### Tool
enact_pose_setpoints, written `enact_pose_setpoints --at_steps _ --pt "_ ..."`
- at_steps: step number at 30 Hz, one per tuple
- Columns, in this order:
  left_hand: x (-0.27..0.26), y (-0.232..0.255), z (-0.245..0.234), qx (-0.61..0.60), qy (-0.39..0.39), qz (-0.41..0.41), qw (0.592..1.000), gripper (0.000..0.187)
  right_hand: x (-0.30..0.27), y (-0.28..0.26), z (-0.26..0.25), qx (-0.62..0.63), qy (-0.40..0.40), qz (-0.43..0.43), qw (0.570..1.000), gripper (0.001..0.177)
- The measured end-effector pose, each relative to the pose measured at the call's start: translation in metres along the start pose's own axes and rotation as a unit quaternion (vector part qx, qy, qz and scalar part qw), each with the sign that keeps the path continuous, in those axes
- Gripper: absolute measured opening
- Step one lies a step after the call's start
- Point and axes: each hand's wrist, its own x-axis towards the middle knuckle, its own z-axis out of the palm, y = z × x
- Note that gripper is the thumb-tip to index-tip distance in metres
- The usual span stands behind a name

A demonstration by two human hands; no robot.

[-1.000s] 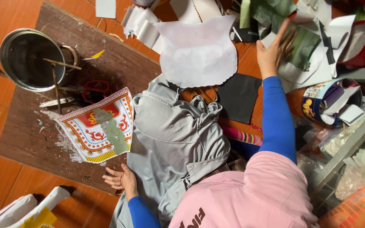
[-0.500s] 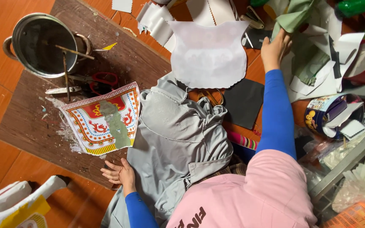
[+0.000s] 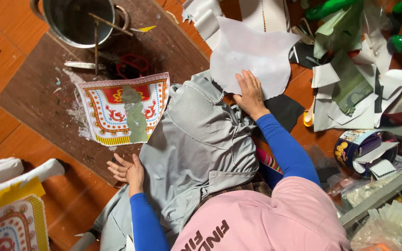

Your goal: Assembling and decorating paper-based objects using glue and scissors.

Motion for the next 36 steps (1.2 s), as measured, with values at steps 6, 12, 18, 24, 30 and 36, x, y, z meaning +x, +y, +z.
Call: enact_pose_setpoints --at_steps 6,12,18,24,30,36 --pt "-0.001 0.011 -0.012 -0.031 -0.040 -0.006 0.999 0.094 -0.008 0.076 -0.030 0.190 0.204 0.203 0.939 0.031" --pt "-0.002 0.012 -0.017 -0.057 -0.039 0.003 0.998 0.099 0.003 0.049 -0.147 0.079 0.319 0.171 0.929 0.028" --pt "-0.026 -0.003 -0.048 -0.181 0.038 0.061 0.981 0.082 -0.010 0.022 -0.099 -0.010 0.093 0.060 0.994 0.055" --pt "-0.129 0.025 -0.057 -0.237 0.194 0.195 0.932 0.046 0.054 -0.066 -0.096 -0.133 -0.198 0.029 0.971 0.080" --pt "-0.235 0.058 -0.012 -0.207 0.124 0.396 0.886 0.030 0.102 -0.241 -0.078 0.039 -0.054 -0.278 0.958 0.065" --pt "-0.258 0.048 -0.010 -0.259 0.036 0.298 0.918 0.022 -0.019 -0.384 0.013 0.071 -0.226 -0.535 0.811 0.046"
